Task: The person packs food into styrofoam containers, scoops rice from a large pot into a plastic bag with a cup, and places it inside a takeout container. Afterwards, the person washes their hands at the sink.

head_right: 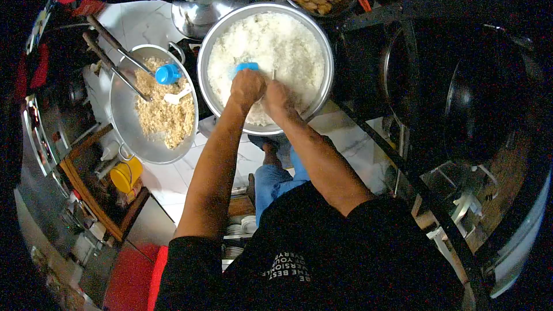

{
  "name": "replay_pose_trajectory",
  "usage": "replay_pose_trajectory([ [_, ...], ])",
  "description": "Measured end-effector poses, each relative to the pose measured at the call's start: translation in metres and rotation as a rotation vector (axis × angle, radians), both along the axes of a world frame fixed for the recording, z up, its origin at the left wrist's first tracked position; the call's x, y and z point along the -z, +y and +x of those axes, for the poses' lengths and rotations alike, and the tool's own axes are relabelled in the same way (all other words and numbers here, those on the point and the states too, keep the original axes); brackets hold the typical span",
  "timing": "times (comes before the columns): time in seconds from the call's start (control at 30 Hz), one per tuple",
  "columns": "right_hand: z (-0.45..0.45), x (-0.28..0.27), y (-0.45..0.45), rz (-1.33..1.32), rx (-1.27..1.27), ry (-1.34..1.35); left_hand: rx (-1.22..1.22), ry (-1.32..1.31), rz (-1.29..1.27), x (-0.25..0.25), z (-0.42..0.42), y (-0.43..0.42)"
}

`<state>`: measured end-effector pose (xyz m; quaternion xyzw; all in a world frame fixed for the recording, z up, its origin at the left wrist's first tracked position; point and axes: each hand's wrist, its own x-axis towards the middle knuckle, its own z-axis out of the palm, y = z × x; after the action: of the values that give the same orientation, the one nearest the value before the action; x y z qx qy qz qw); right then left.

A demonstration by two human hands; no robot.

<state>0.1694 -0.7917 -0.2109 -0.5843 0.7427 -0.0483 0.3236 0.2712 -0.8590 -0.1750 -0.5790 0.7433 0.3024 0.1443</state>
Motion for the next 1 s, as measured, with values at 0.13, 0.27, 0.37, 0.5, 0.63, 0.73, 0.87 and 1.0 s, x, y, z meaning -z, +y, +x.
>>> replay_pose_trajectory([
  [0.13,-0.005,-0.036,-0.003,0.004,0.004,-0.135,0.066,0.187,-0.072,0.029,0.007,0.000],
  [0.27,-0.008,-0.025,0.001,-0.009,-0.073,-0.108,0.025,0.347,-0.118,0.023,0.019,0.001],
  [0.37,-0.009,-0.027,0.003,-0.019,-0.139,-0.137,-0.061,0.506,-0.141,0.033,0.027,0.006],
  [0.5,-0.012,-0.043,0.007,-0.086,-0.293,-0.079,-0.313,0.649,-0.057,0.035,0.033,0.023],
  [0.63,-0.018,-0.063,0.016,-0.091,-0.380,0.034,-0.603,0.884,0.043,0.024,0.036,0.058],
  [0.73,-0.033,-0.069,0.023,-0.143,-0.276,0.053,-0.984,1.128,0.200,0.025,0.033,0.081],
  [0.87,-0.063,-0.083,0.022,-0.241,0.008,-0.255,-1.187,1.190,0.231,-0.003,0.035,0.085],
  [1.0,-0.068,-0.110,0.013,-0.269,-0.008,-0.581,-1.217,1.188,0.244,-0.014,0.041,0.084],
])
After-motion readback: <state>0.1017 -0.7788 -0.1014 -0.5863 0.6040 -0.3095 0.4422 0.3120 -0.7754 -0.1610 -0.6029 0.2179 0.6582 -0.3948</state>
